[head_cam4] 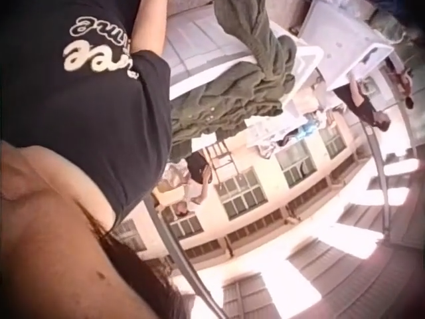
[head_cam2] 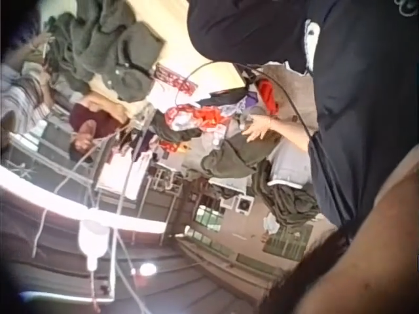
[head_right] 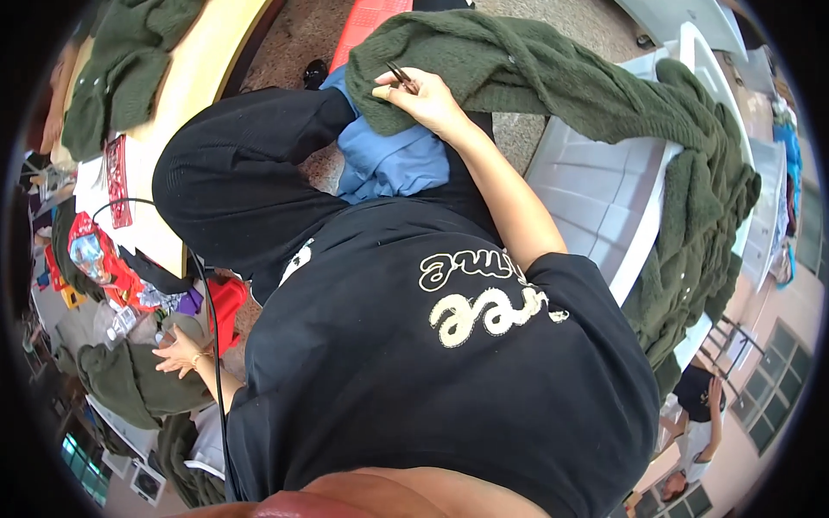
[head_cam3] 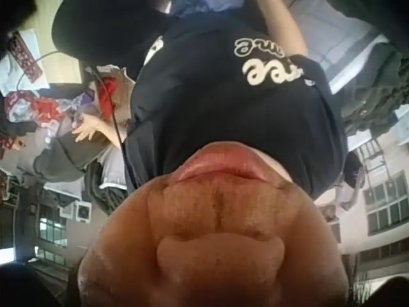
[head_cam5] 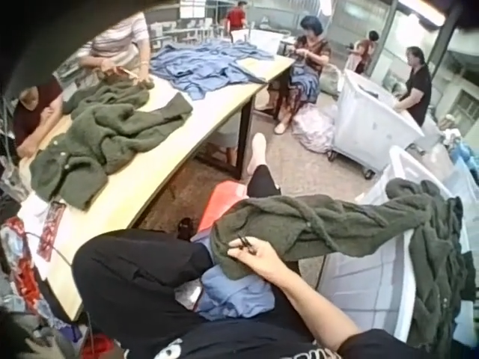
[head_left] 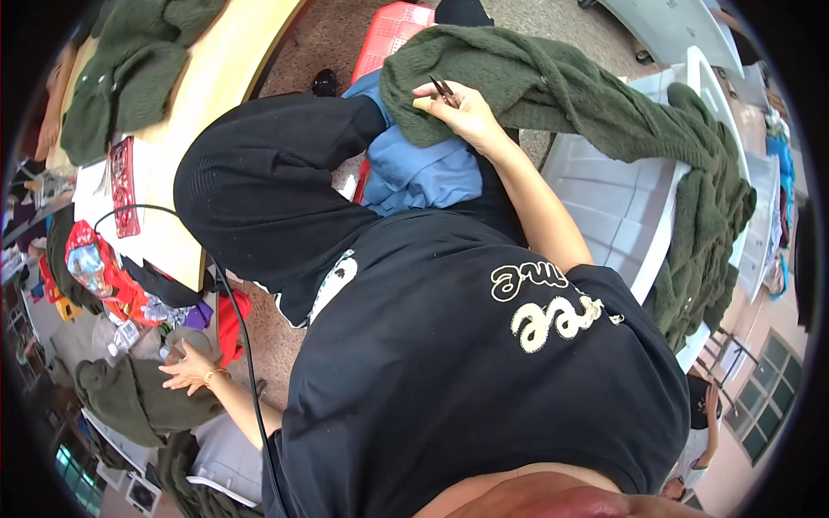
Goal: Trimming loose threads from garments using small snips.
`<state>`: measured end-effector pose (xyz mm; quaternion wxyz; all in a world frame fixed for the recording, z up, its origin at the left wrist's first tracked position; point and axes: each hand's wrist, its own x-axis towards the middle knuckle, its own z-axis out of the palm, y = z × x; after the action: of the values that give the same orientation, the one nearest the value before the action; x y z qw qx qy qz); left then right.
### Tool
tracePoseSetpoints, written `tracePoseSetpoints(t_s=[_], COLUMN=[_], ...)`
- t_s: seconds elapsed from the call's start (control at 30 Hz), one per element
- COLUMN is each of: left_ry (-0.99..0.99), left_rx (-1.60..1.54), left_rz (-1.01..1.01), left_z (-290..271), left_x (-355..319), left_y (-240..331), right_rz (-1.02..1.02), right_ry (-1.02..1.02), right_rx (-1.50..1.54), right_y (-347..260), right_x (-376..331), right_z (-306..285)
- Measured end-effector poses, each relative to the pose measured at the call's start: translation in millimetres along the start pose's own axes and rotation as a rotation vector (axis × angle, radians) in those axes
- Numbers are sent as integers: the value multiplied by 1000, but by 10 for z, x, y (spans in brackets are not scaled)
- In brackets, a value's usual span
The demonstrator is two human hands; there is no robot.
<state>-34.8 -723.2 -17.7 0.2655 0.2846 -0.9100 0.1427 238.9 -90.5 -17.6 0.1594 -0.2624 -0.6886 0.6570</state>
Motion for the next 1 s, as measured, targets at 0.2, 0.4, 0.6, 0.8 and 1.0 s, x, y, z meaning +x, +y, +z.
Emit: tracePoseSetpoints(t_s=[0.2, 0.4, 0.6, 0.8, 1.0], left_ry=[-428, -957, -1585, -1595, -1563], left_rx=[-849, -1272, -1612, -2608, -2965], left_rz=[772, 828, 1057, 894, 1113], left_z=[-1028, -1775, -3017, -3600, -3588], left_x=[-1182, -1780, -1535, -974, -609], left_y=[404, 628, 1276, 1770, 2487], right_rz=[-90, -249, -101, 30, 72], right_ry=[67, 588, 728, 723, 869], right_rx=[-50, -910, -1099, -1117, -1197], right_y=[-283, -758, -793, -786, -889], right_x=[-150, -406, -812, -1022, -1299], right_z=[-266, -803, -1231, -1291, -1412])
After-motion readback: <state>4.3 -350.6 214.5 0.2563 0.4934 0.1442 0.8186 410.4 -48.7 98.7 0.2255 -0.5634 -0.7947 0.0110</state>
